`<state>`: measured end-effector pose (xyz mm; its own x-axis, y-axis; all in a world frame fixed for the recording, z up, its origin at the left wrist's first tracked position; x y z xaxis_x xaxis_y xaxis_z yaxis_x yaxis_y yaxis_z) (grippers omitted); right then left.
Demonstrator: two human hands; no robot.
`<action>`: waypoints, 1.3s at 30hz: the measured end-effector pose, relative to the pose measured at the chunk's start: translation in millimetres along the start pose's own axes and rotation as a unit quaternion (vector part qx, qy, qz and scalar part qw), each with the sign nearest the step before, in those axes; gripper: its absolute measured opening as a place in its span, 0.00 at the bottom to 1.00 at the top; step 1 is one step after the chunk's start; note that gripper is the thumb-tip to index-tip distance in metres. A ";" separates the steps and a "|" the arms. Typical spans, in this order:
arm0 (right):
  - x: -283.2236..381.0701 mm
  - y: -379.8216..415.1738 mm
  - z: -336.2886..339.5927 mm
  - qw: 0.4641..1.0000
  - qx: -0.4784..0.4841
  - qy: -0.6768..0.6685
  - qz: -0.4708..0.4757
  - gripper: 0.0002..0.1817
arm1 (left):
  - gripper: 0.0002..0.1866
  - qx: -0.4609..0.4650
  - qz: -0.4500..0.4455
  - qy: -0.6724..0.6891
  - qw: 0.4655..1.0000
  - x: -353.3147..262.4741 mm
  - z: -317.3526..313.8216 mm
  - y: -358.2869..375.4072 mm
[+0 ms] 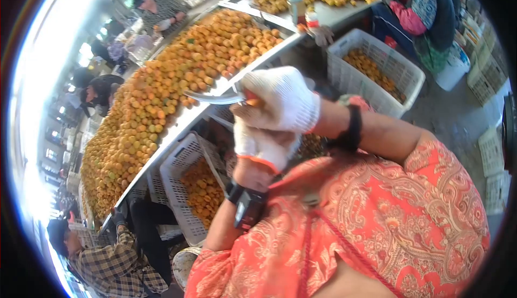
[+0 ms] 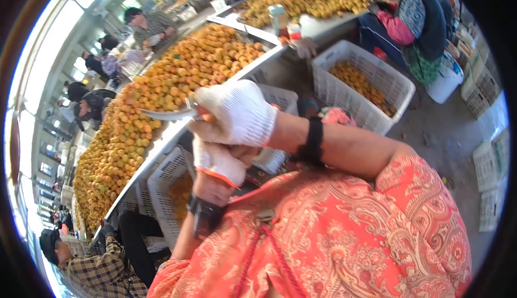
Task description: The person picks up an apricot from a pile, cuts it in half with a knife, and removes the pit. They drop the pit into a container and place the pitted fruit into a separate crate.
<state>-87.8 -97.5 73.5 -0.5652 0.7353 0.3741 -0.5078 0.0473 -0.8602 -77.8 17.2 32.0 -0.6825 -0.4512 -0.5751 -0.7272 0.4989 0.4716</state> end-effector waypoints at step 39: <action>-25.7 6.4 44.2 0.975 -0.093 -0.062 -0.192 0.24 | 0.18 0.107 -0.096 -0.022 0.989 -12.0 18.2 -16.0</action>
<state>-105.4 -146.0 73.7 -0.4366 0.5519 0.7104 -0.5780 0.4330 -0.6917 -56.6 28.1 19.2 -0.5256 -0.5225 -0.6713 -0.8076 0.5545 0.2007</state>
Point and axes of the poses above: each hand's wrist, its own y-axis away from the middle knuckle, its own z-axis out of the back of the hand, x = y × z, the point moved 1 cm from there along -y, towards the middle knuckle, and after that the axes turned 8 degrees about -x, right-handed, at the moved point
